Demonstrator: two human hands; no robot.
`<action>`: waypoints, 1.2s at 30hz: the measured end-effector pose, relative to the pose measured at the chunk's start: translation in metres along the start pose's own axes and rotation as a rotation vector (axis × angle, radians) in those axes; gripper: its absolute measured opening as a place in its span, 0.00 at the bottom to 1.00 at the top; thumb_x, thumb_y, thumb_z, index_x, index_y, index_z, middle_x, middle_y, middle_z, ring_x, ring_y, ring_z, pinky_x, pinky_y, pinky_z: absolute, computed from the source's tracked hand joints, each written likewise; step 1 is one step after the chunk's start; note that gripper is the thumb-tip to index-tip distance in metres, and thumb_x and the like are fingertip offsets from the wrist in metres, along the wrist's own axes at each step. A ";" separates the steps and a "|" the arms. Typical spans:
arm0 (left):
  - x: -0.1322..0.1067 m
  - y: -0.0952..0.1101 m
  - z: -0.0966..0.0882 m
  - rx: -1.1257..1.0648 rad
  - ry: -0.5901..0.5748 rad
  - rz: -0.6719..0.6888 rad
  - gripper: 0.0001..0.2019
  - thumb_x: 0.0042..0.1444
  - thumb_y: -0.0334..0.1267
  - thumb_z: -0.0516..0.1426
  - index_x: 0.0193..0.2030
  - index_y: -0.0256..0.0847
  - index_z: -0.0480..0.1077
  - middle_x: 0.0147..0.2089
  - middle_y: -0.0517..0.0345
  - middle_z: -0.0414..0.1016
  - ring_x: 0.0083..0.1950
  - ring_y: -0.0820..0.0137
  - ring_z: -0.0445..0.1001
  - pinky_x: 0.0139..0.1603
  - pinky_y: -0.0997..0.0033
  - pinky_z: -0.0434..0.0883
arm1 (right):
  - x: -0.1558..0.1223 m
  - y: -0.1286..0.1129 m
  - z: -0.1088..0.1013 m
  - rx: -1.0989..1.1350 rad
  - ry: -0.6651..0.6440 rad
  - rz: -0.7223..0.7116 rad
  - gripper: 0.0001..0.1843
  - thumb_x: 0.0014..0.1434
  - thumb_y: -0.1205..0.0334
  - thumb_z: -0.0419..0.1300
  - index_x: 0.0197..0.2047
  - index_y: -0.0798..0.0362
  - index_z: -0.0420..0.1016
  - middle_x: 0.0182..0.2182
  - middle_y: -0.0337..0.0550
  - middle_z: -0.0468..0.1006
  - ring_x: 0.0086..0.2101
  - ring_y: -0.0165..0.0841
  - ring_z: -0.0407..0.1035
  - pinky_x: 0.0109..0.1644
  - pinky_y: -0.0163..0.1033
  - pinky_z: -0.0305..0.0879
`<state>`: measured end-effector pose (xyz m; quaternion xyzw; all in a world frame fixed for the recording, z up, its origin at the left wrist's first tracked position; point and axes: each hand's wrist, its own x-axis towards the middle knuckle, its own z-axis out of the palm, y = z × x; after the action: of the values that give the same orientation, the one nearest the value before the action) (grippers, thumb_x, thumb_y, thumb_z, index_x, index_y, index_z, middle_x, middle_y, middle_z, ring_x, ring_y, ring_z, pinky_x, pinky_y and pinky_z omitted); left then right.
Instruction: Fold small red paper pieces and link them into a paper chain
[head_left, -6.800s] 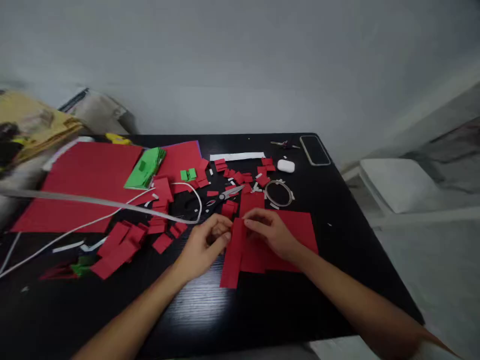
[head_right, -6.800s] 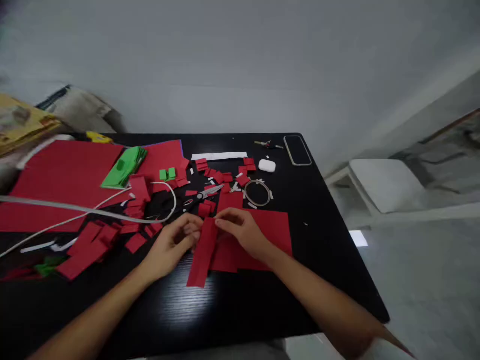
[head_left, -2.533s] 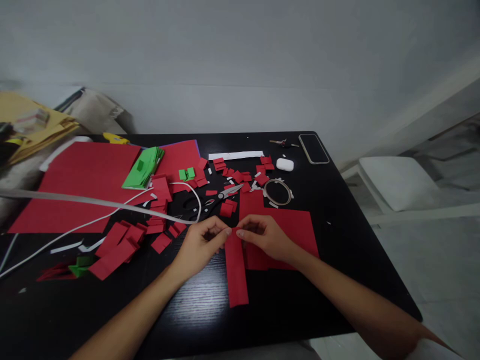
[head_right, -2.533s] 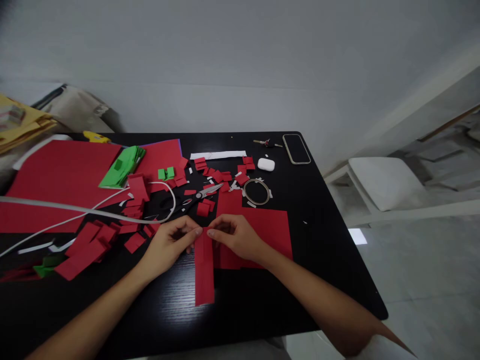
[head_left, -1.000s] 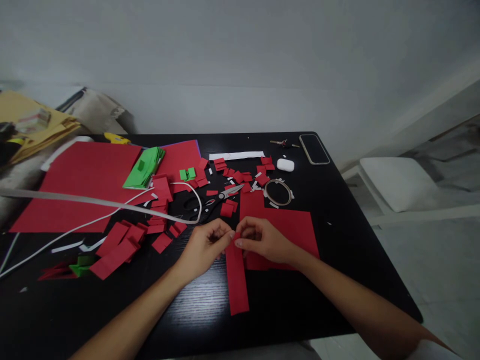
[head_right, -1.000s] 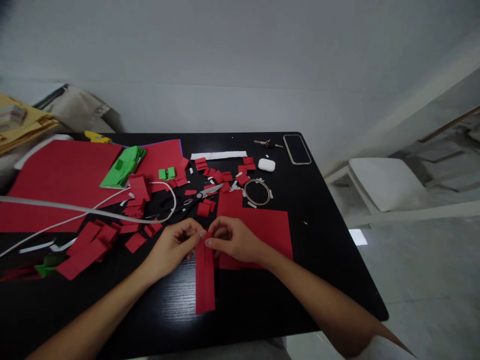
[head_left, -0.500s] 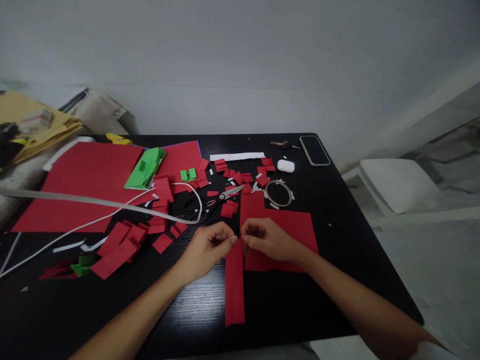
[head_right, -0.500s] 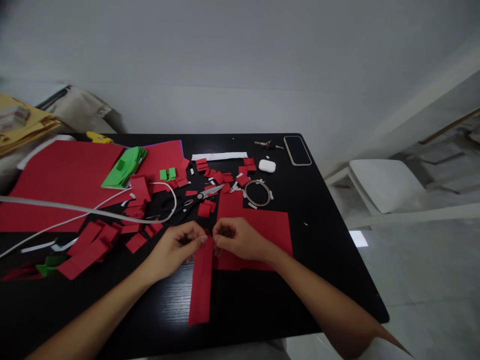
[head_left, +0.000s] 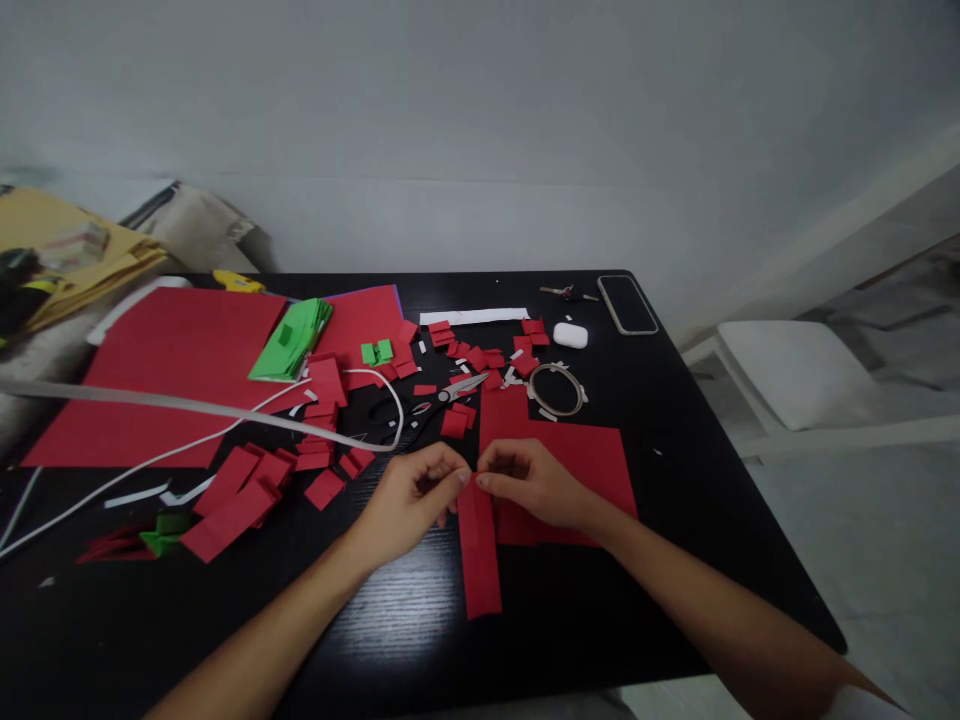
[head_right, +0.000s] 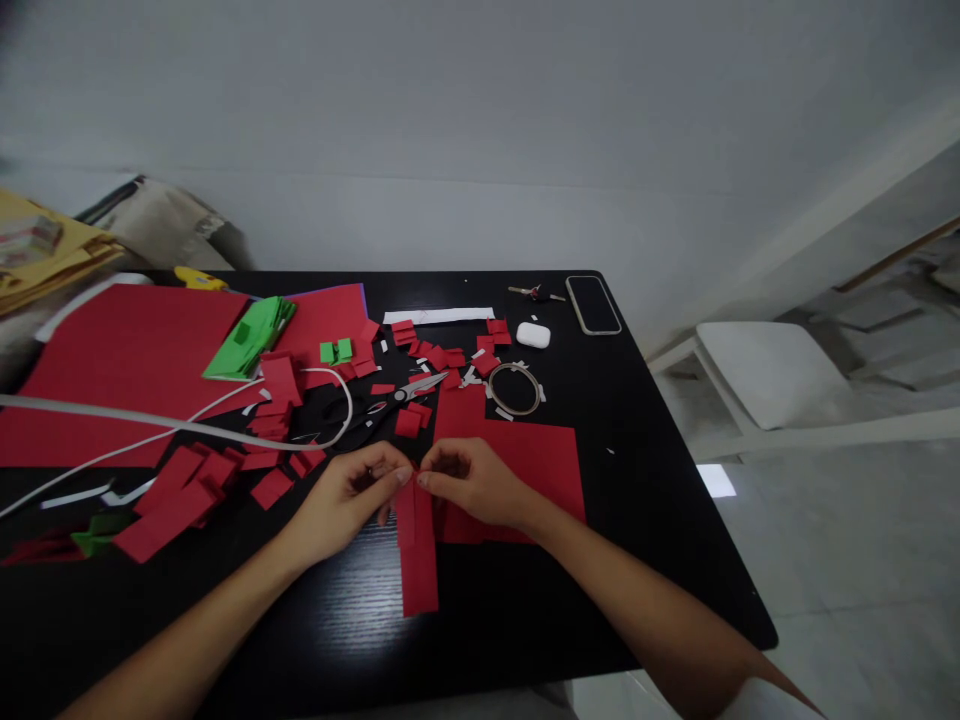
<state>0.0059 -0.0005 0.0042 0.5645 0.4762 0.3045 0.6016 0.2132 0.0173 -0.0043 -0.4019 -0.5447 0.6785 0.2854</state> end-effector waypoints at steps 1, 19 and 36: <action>0.000 0.001 -0.001 0.001 -0.008 -0.001 0.12 0.62 0.45 0.60 0.35 0.38 0.72 0.23 0.66 0.68 0.21 0.77 0.66 0.23 0.79 0.66 | 0.000 0.000 0.000 -0.002 0.002 0.002 0.12 0.57 0.54 0.69 0.33 0.54 0.75 0.25 0.34 0.71 0.27 0.28 0.62 0.33 0.35 0.58; 0.003 0.001 -0.014 0.116 0.043 0.041 0.06 0.56 0.37 0.59 0.30 0.39 0.70 0.24 0.66 0.67 0.25 0.75 0.64 0.27 0.76 0.60 | 0.000 -0.006 -0.006 -0.108 0.062 -0.054 0.07 0.58 0.59 0.65 0.32 0.53 0.76 0.28 0.36 0.72 0.29 0.29 0.63 0.35 0.35 0.59; -0.001 -0.001 0.001 -0.040 -0.026 0.022 0.08 0.56 0.34 0.63 0.42 0.39 0.70 0.33 0.63 0.69 0.34 0.74 0.67 0.36 0.73 0.65 | -0.002 0.004 0.000 -0.078 -0.066 0.011 0.08 0.57 0.59 0.67 0.34 0.56 0.78 0.27 0.35 0.73 0.28 0.28 0.64 0.35 0.35 0.60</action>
<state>0.0060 -0.0021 0.0039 0.5615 0.4558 0.3132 0.6155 0.2149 0.0148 -0.0080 -0.3931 -0.5774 0.6714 0.2476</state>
